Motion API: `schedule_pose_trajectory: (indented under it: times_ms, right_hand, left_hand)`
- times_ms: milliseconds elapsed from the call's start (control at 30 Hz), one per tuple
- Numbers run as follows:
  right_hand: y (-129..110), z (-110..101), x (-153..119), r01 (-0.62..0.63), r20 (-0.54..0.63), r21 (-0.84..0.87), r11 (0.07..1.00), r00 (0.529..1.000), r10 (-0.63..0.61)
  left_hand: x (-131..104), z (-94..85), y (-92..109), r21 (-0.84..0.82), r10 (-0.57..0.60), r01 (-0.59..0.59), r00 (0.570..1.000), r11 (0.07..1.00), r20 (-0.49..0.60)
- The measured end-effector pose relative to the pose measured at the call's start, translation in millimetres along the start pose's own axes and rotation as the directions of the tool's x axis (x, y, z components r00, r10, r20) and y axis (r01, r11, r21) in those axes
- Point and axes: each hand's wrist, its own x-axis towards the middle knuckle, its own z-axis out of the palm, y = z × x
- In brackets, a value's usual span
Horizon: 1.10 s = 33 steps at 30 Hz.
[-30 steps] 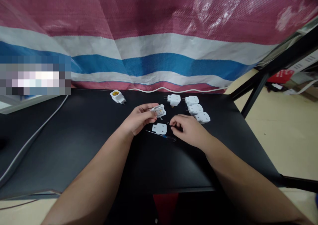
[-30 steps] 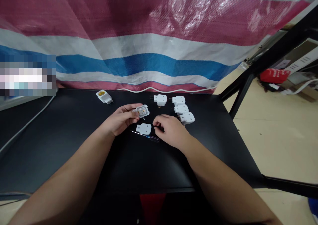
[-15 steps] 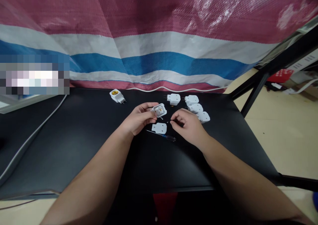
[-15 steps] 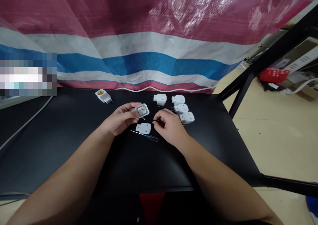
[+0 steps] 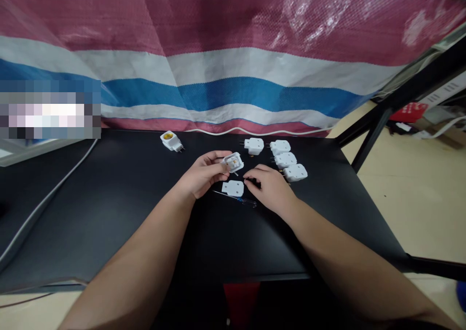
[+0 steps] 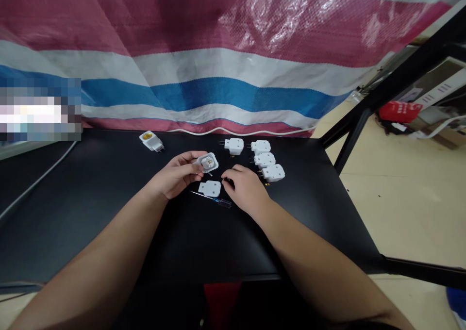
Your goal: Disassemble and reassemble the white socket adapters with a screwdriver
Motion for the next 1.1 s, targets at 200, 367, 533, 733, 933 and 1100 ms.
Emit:
schedule_pose_trajectory:
  times_ms: [200,367,533,733,933,1100]
  right_hand:
    - [2,0,2,0.039,-0.026,0.019,0.999,0.999,-0.038]
    - [2,-4,2,0.122,-0.311,0.283,0.951,0.950,-0.029]
    - [-1,0,1,0.115,-0.312,0.374,0.920,0.950,0.008]
    - [0,3,1,0.124,-0.320,0.393,0.911,0.947,0.009]
    - [3,4,2,0.117,-0.298,0.424,0.898,0.955,0.017]
    - [6,6,3,0.044,-0.207,0.584,0.810,0.974,0.096]
  left_hand:
    - [1,-0.9,-1,0.024,0.004,-0.003,1.000,1.000,-0.022]
    - [-2,4.4,-2,0.112,0.006,-0.005,1.000,0.994,-0.009]
    - [-6,10.8,-5,0.146,-0.007,-0.005,0.997,0.989,0.083]
    - [-5,10.7,-9,0.141,-0.014,-0.005,0.991,0.990,0.134]
    - [-5,11.2,-10,0.160,0.003,-0.030,0.986,0.987,0.167]
    - [-6,12.3,-10,0.168,0.021,-0.055,0.980,0.984,0.196]
